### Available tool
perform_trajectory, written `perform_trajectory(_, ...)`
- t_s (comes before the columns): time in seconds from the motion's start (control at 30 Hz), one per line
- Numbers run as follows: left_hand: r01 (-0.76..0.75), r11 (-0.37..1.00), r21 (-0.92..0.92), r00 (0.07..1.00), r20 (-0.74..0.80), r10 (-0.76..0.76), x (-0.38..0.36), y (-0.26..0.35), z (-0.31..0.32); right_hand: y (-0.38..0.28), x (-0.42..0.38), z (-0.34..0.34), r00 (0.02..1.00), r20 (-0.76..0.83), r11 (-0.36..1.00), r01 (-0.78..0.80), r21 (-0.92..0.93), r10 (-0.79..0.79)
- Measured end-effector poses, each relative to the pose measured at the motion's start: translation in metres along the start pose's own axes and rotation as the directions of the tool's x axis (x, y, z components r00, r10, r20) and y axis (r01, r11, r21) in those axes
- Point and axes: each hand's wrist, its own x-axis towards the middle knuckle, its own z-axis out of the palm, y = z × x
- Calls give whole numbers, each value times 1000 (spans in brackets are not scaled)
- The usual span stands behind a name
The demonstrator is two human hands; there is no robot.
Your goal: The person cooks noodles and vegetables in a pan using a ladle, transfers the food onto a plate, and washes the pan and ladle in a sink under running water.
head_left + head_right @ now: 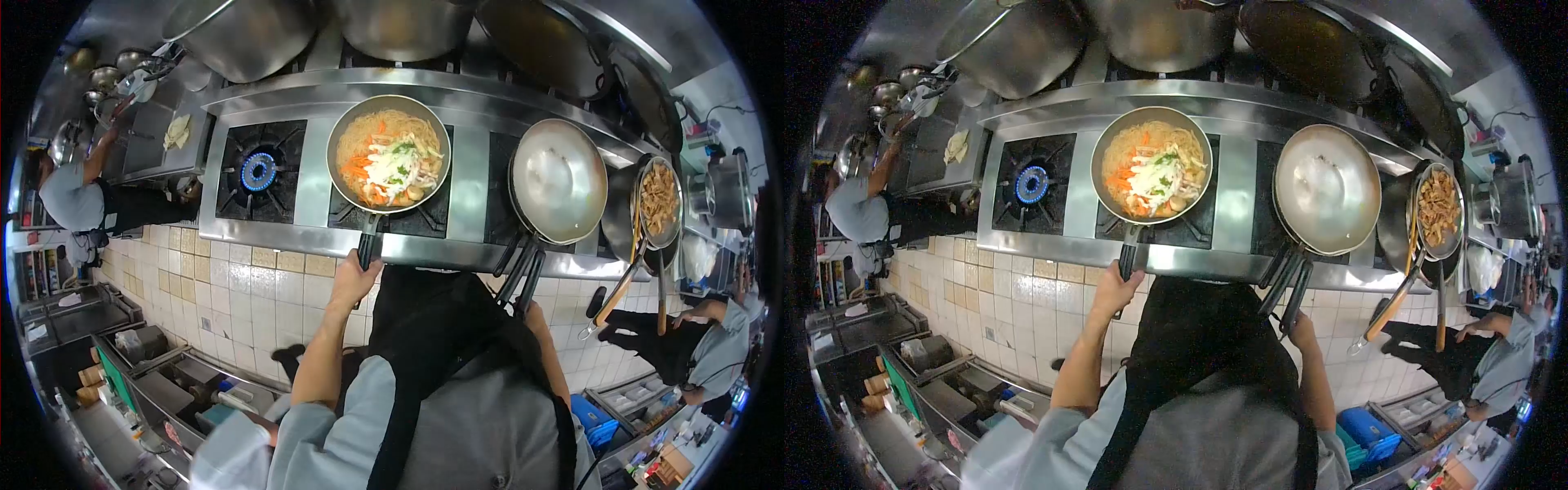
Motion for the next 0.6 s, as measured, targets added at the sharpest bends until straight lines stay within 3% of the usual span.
perform_trajectory(0.03,82,996,-23,990,114,-78,0,1,-5,6,-1,3,999,-21,995,25,-94,-27)
perform_trajectory(0.07,82,996,-28,991,106,-78,-2,-4,-7,11,-3,5,998,-36,981,48,-189,-56)
perform_trajectory(0.13,147,904,-402,984,156,-91,-10,-25,-10,18,-3,6,999,23,991,29,-128,-27)
perform_trajectory(0.17,-33,932,-360,999,12,40,-15,-43,-11,20,-5,9,1000,4,996,12,-90,-11)
perform_trajectory(0.2,-36,931,-363,999,1,40,-20,-61,-13,22,-6,10,1000,-16,999,-5,-50,4)
perform_trajectory(0.27,249,751,-612,963,72,-261,-32,-94,-19,26,-3,11,1000,-8,994,-13,-111,12)
perform_trajectory(0.33,323,670,-668,899,-5,-438,-43,-144,-11,31,4,16,1000,-23,995,4,-105,-7)
perform_trajectory(0.4,414,664,-622,818,-65,-571,-69,-174,-8,30,6,17,997,14,995,73,-71,-72)
perform_trajectory(0.47,453,832,-321,832,-182,-523,-86,-261,16,8,3,14,971,10,965,239,-111,-240)
perform_trajectory(0.5,448,823,-350,815,-218,-537,-105,-286,28,22,13,22,965,-31,965,261,-35,-262)
perform_trajectory(0.53,463,859,-221,823,-254,-509,-129,-284,30,-4,6,15,989,56,990,140,11,-140)
perform_trajectory(0.57,479,873,-87,829,-282,-483,-151,-280,31,43,28,29,969,-6,969,246,-19,-246)
perform_trajectory(0.6,491,863,-117,806,-315,-501,-172,-269,30,75,45,45,959,26,958,284,-27,-284)
